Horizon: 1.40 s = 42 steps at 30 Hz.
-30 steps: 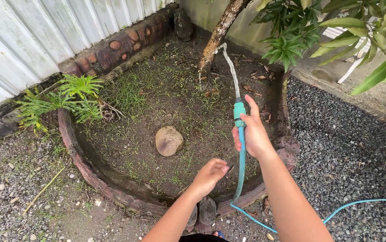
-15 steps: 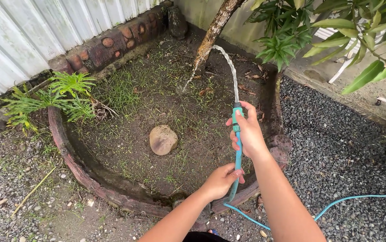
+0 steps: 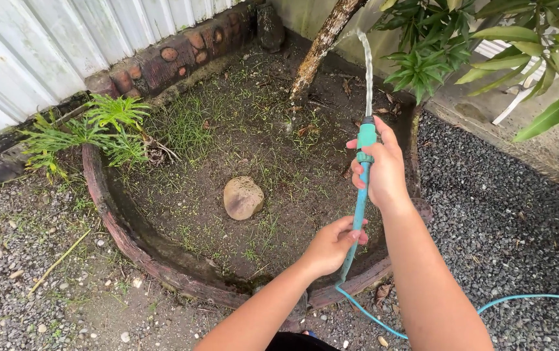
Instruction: Watering several potted plants and garden beds using a handheld garden hose.
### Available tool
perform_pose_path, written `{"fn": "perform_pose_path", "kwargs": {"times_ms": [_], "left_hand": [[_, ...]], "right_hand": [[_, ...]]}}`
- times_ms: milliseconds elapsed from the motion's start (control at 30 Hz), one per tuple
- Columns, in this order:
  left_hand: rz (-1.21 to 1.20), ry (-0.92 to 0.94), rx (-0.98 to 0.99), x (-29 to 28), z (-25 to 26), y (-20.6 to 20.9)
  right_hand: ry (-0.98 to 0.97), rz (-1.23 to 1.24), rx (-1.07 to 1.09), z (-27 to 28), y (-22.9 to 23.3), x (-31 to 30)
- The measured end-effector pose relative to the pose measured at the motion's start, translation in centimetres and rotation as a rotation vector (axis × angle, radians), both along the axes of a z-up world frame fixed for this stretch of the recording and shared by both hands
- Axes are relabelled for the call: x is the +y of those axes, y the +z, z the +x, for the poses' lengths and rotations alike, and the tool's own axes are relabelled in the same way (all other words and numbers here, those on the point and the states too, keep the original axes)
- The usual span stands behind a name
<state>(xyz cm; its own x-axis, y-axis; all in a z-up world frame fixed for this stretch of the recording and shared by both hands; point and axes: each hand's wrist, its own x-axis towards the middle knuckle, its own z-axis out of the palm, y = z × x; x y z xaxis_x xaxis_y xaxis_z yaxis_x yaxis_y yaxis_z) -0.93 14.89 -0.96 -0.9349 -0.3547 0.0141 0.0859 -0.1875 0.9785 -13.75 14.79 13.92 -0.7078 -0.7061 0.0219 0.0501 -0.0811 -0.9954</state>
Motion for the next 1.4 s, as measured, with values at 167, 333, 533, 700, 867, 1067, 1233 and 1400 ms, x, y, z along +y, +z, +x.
{"fn": "perform_pose_path", "kwargs": {"times_ms": [167,333,533,700,867,1067,1233,1400], "left_hand": [[0.007,0.083,0.047,-0.3,-1.3,0.3],[-0.005,0.139,0.069,-0.1,-2.9,-0.2],[0.01,0.208,0.045,-0.1,-4.2,-0.1],[0.016,0.302,0.032,-0.3,-5.9,-3.3],[0.04,0.285,0.005,0.5,-5.8,-2.3],[0.022,-0.006,-0.18,1.4,-4.1,-3.0],[-0.065,-0.139,-0.409,2.2,-2.9,-6.2],[-0.223,-0.249,-0.45,-1.1,-2.1,-4.3]], "right_hand": [[0.134,-0.043,-0.028,-2.1,-1.6,-0.1],[0.191,-0.041,-0.015,-2.3,-1.3,0.5],[0.181,0.147,0.019,-2.5,-3.0,1.0],[0.202,0.255,0.146,-0.2,-3.2,2.9],[0.203,0.175,0.132,-2.4,-5.9,2.1],[0.111,0.071,0.073,-3.3,-0.9,-0.5],[0.033,0.03,-0.06,-5.2,2.1,-3.5],[0.043,0.03,-0.025,-3.7,4.4,-5.2]]}}
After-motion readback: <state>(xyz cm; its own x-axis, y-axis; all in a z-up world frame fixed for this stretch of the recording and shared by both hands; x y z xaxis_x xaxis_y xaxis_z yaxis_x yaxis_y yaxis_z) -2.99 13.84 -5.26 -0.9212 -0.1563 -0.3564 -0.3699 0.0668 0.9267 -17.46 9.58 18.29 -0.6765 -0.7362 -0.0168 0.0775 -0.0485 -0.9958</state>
